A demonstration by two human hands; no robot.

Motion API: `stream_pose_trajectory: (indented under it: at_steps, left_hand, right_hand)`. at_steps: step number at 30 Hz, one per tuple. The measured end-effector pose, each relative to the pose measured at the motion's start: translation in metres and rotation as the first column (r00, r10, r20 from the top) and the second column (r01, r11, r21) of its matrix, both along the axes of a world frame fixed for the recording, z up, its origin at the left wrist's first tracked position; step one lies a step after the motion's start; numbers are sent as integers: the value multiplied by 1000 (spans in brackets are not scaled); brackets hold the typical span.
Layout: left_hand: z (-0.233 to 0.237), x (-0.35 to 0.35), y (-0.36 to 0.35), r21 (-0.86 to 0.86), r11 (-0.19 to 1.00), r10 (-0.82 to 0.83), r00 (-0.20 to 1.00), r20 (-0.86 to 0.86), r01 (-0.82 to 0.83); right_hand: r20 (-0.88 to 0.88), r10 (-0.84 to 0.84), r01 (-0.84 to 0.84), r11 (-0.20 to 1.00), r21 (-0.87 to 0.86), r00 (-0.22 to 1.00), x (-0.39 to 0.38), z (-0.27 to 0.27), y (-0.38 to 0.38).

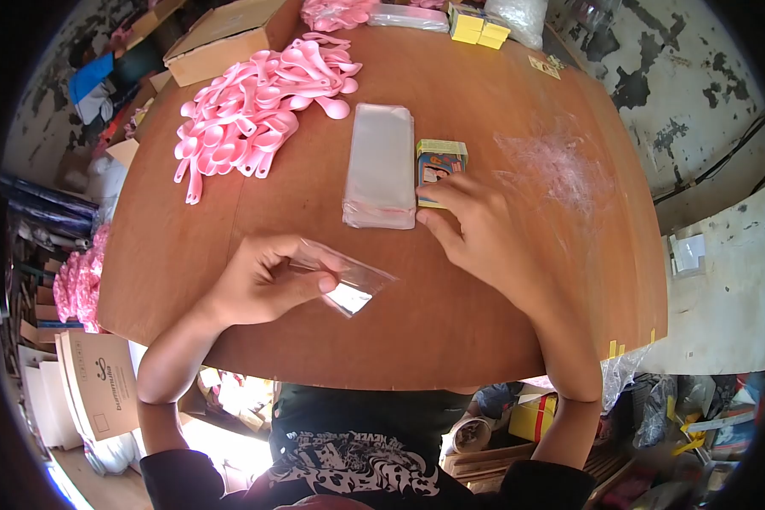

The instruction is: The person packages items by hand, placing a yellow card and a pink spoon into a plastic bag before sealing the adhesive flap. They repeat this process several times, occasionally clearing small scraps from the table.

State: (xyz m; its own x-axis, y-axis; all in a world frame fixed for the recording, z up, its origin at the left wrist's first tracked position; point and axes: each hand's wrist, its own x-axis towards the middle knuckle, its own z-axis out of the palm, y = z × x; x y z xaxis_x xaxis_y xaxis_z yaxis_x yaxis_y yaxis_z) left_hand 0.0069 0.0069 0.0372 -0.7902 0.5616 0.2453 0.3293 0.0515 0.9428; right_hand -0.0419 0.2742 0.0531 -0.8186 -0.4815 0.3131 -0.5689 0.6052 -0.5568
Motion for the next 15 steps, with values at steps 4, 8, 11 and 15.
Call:
stream_pose_trajectory:
  at_steps: [4,8,11,15]
  left_hand:
    - [-10,-8,-6,194,973,43,928,371,-123]
    - [-13,-12,-6,122,960,153,838,523,-252]
    - [-16,-12,-7,75,949,210,793,571,-305]
    - [-21,-15,-9,33,940,247,745,620,-339]
  right_hand:
    - [-242,-70,126,966,225,968,-19,-16,11]
    - [-136,-89,101,991,84,987,-32,-28,17]
    - [-86,-112,119,989,88,990,-34,-30,20]
    - [-381,-231,253,968,7,895,-17,-14,2]
